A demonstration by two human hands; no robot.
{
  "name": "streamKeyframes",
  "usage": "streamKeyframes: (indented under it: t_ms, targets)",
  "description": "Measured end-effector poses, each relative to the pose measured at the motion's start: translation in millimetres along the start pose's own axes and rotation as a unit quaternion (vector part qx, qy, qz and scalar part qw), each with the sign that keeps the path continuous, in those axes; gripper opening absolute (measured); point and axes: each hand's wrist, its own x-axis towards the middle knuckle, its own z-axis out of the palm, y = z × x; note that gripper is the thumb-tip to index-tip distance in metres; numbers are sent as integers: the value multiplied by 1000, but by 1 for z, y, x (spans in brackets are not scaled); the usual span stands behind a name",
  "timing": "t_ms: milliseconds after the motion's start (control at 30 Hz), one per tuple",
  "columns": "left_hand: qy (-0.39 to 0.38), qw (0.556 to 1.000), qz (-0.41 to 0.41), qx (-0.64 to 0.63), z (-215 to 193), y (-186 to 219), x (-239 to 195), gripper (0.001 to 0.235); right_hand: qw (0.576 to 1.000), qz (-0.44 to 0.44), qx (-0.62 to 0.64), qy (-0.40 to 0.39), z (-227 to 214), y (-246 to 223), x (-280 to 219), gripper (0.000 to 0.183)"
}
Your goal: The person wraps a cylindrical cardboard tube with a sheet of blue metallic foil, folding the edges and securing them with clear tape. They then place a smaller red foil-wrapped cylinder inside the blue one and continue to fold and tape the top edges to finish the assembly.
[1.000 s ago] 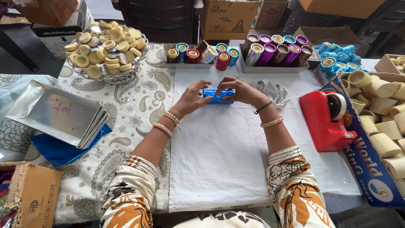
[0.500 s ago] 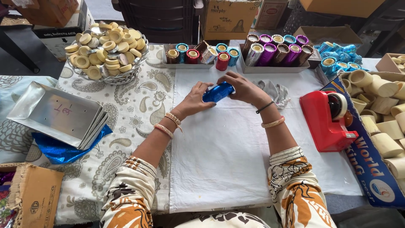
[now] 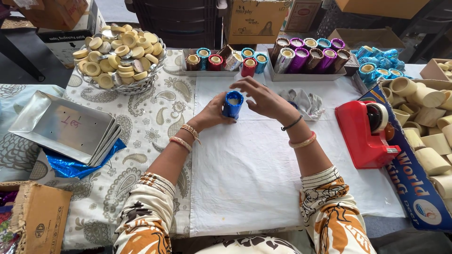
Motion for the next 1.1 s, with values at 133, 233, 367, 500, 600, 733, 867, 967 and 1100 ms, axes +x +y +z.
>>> streamKeyframes:
  t_ms: [133,233,367,500,600,733,867,967,1100]
  targets:
    - [-4,999,-32,-6,-1,0,0,110,996,56,72,-6,5,26,-8,59]
    - [2,1000,-9,-27,-1,0,0,108,990,90,107,-26,14,49,-14,53]
    - [0,999,-22,-45,-4,15,-4,98,958,188,201,-77,30,61,-15,45]
    - [45,997,45,-52,0,8,-3,85,935,247,248,-66,57,69,-15,43]
    - [98,992,74,7,2,17,-5,80,936,261,230,-43,80,92,-20,34]
    - [149,981,108,68,10,16,-3,76,930,270,248,-22,83,92,-19,28]
    - [180,977,78,86,15,15,-2,77,900,266,345,-5,87,99,-21,31]
    - [173,980,56,80,16,9,0,82,898,268,349,-12,89,100,-21,35]
    - [115,988,74,71,13,-10,7,92,928,278,245,-40,86,95,-18,38]
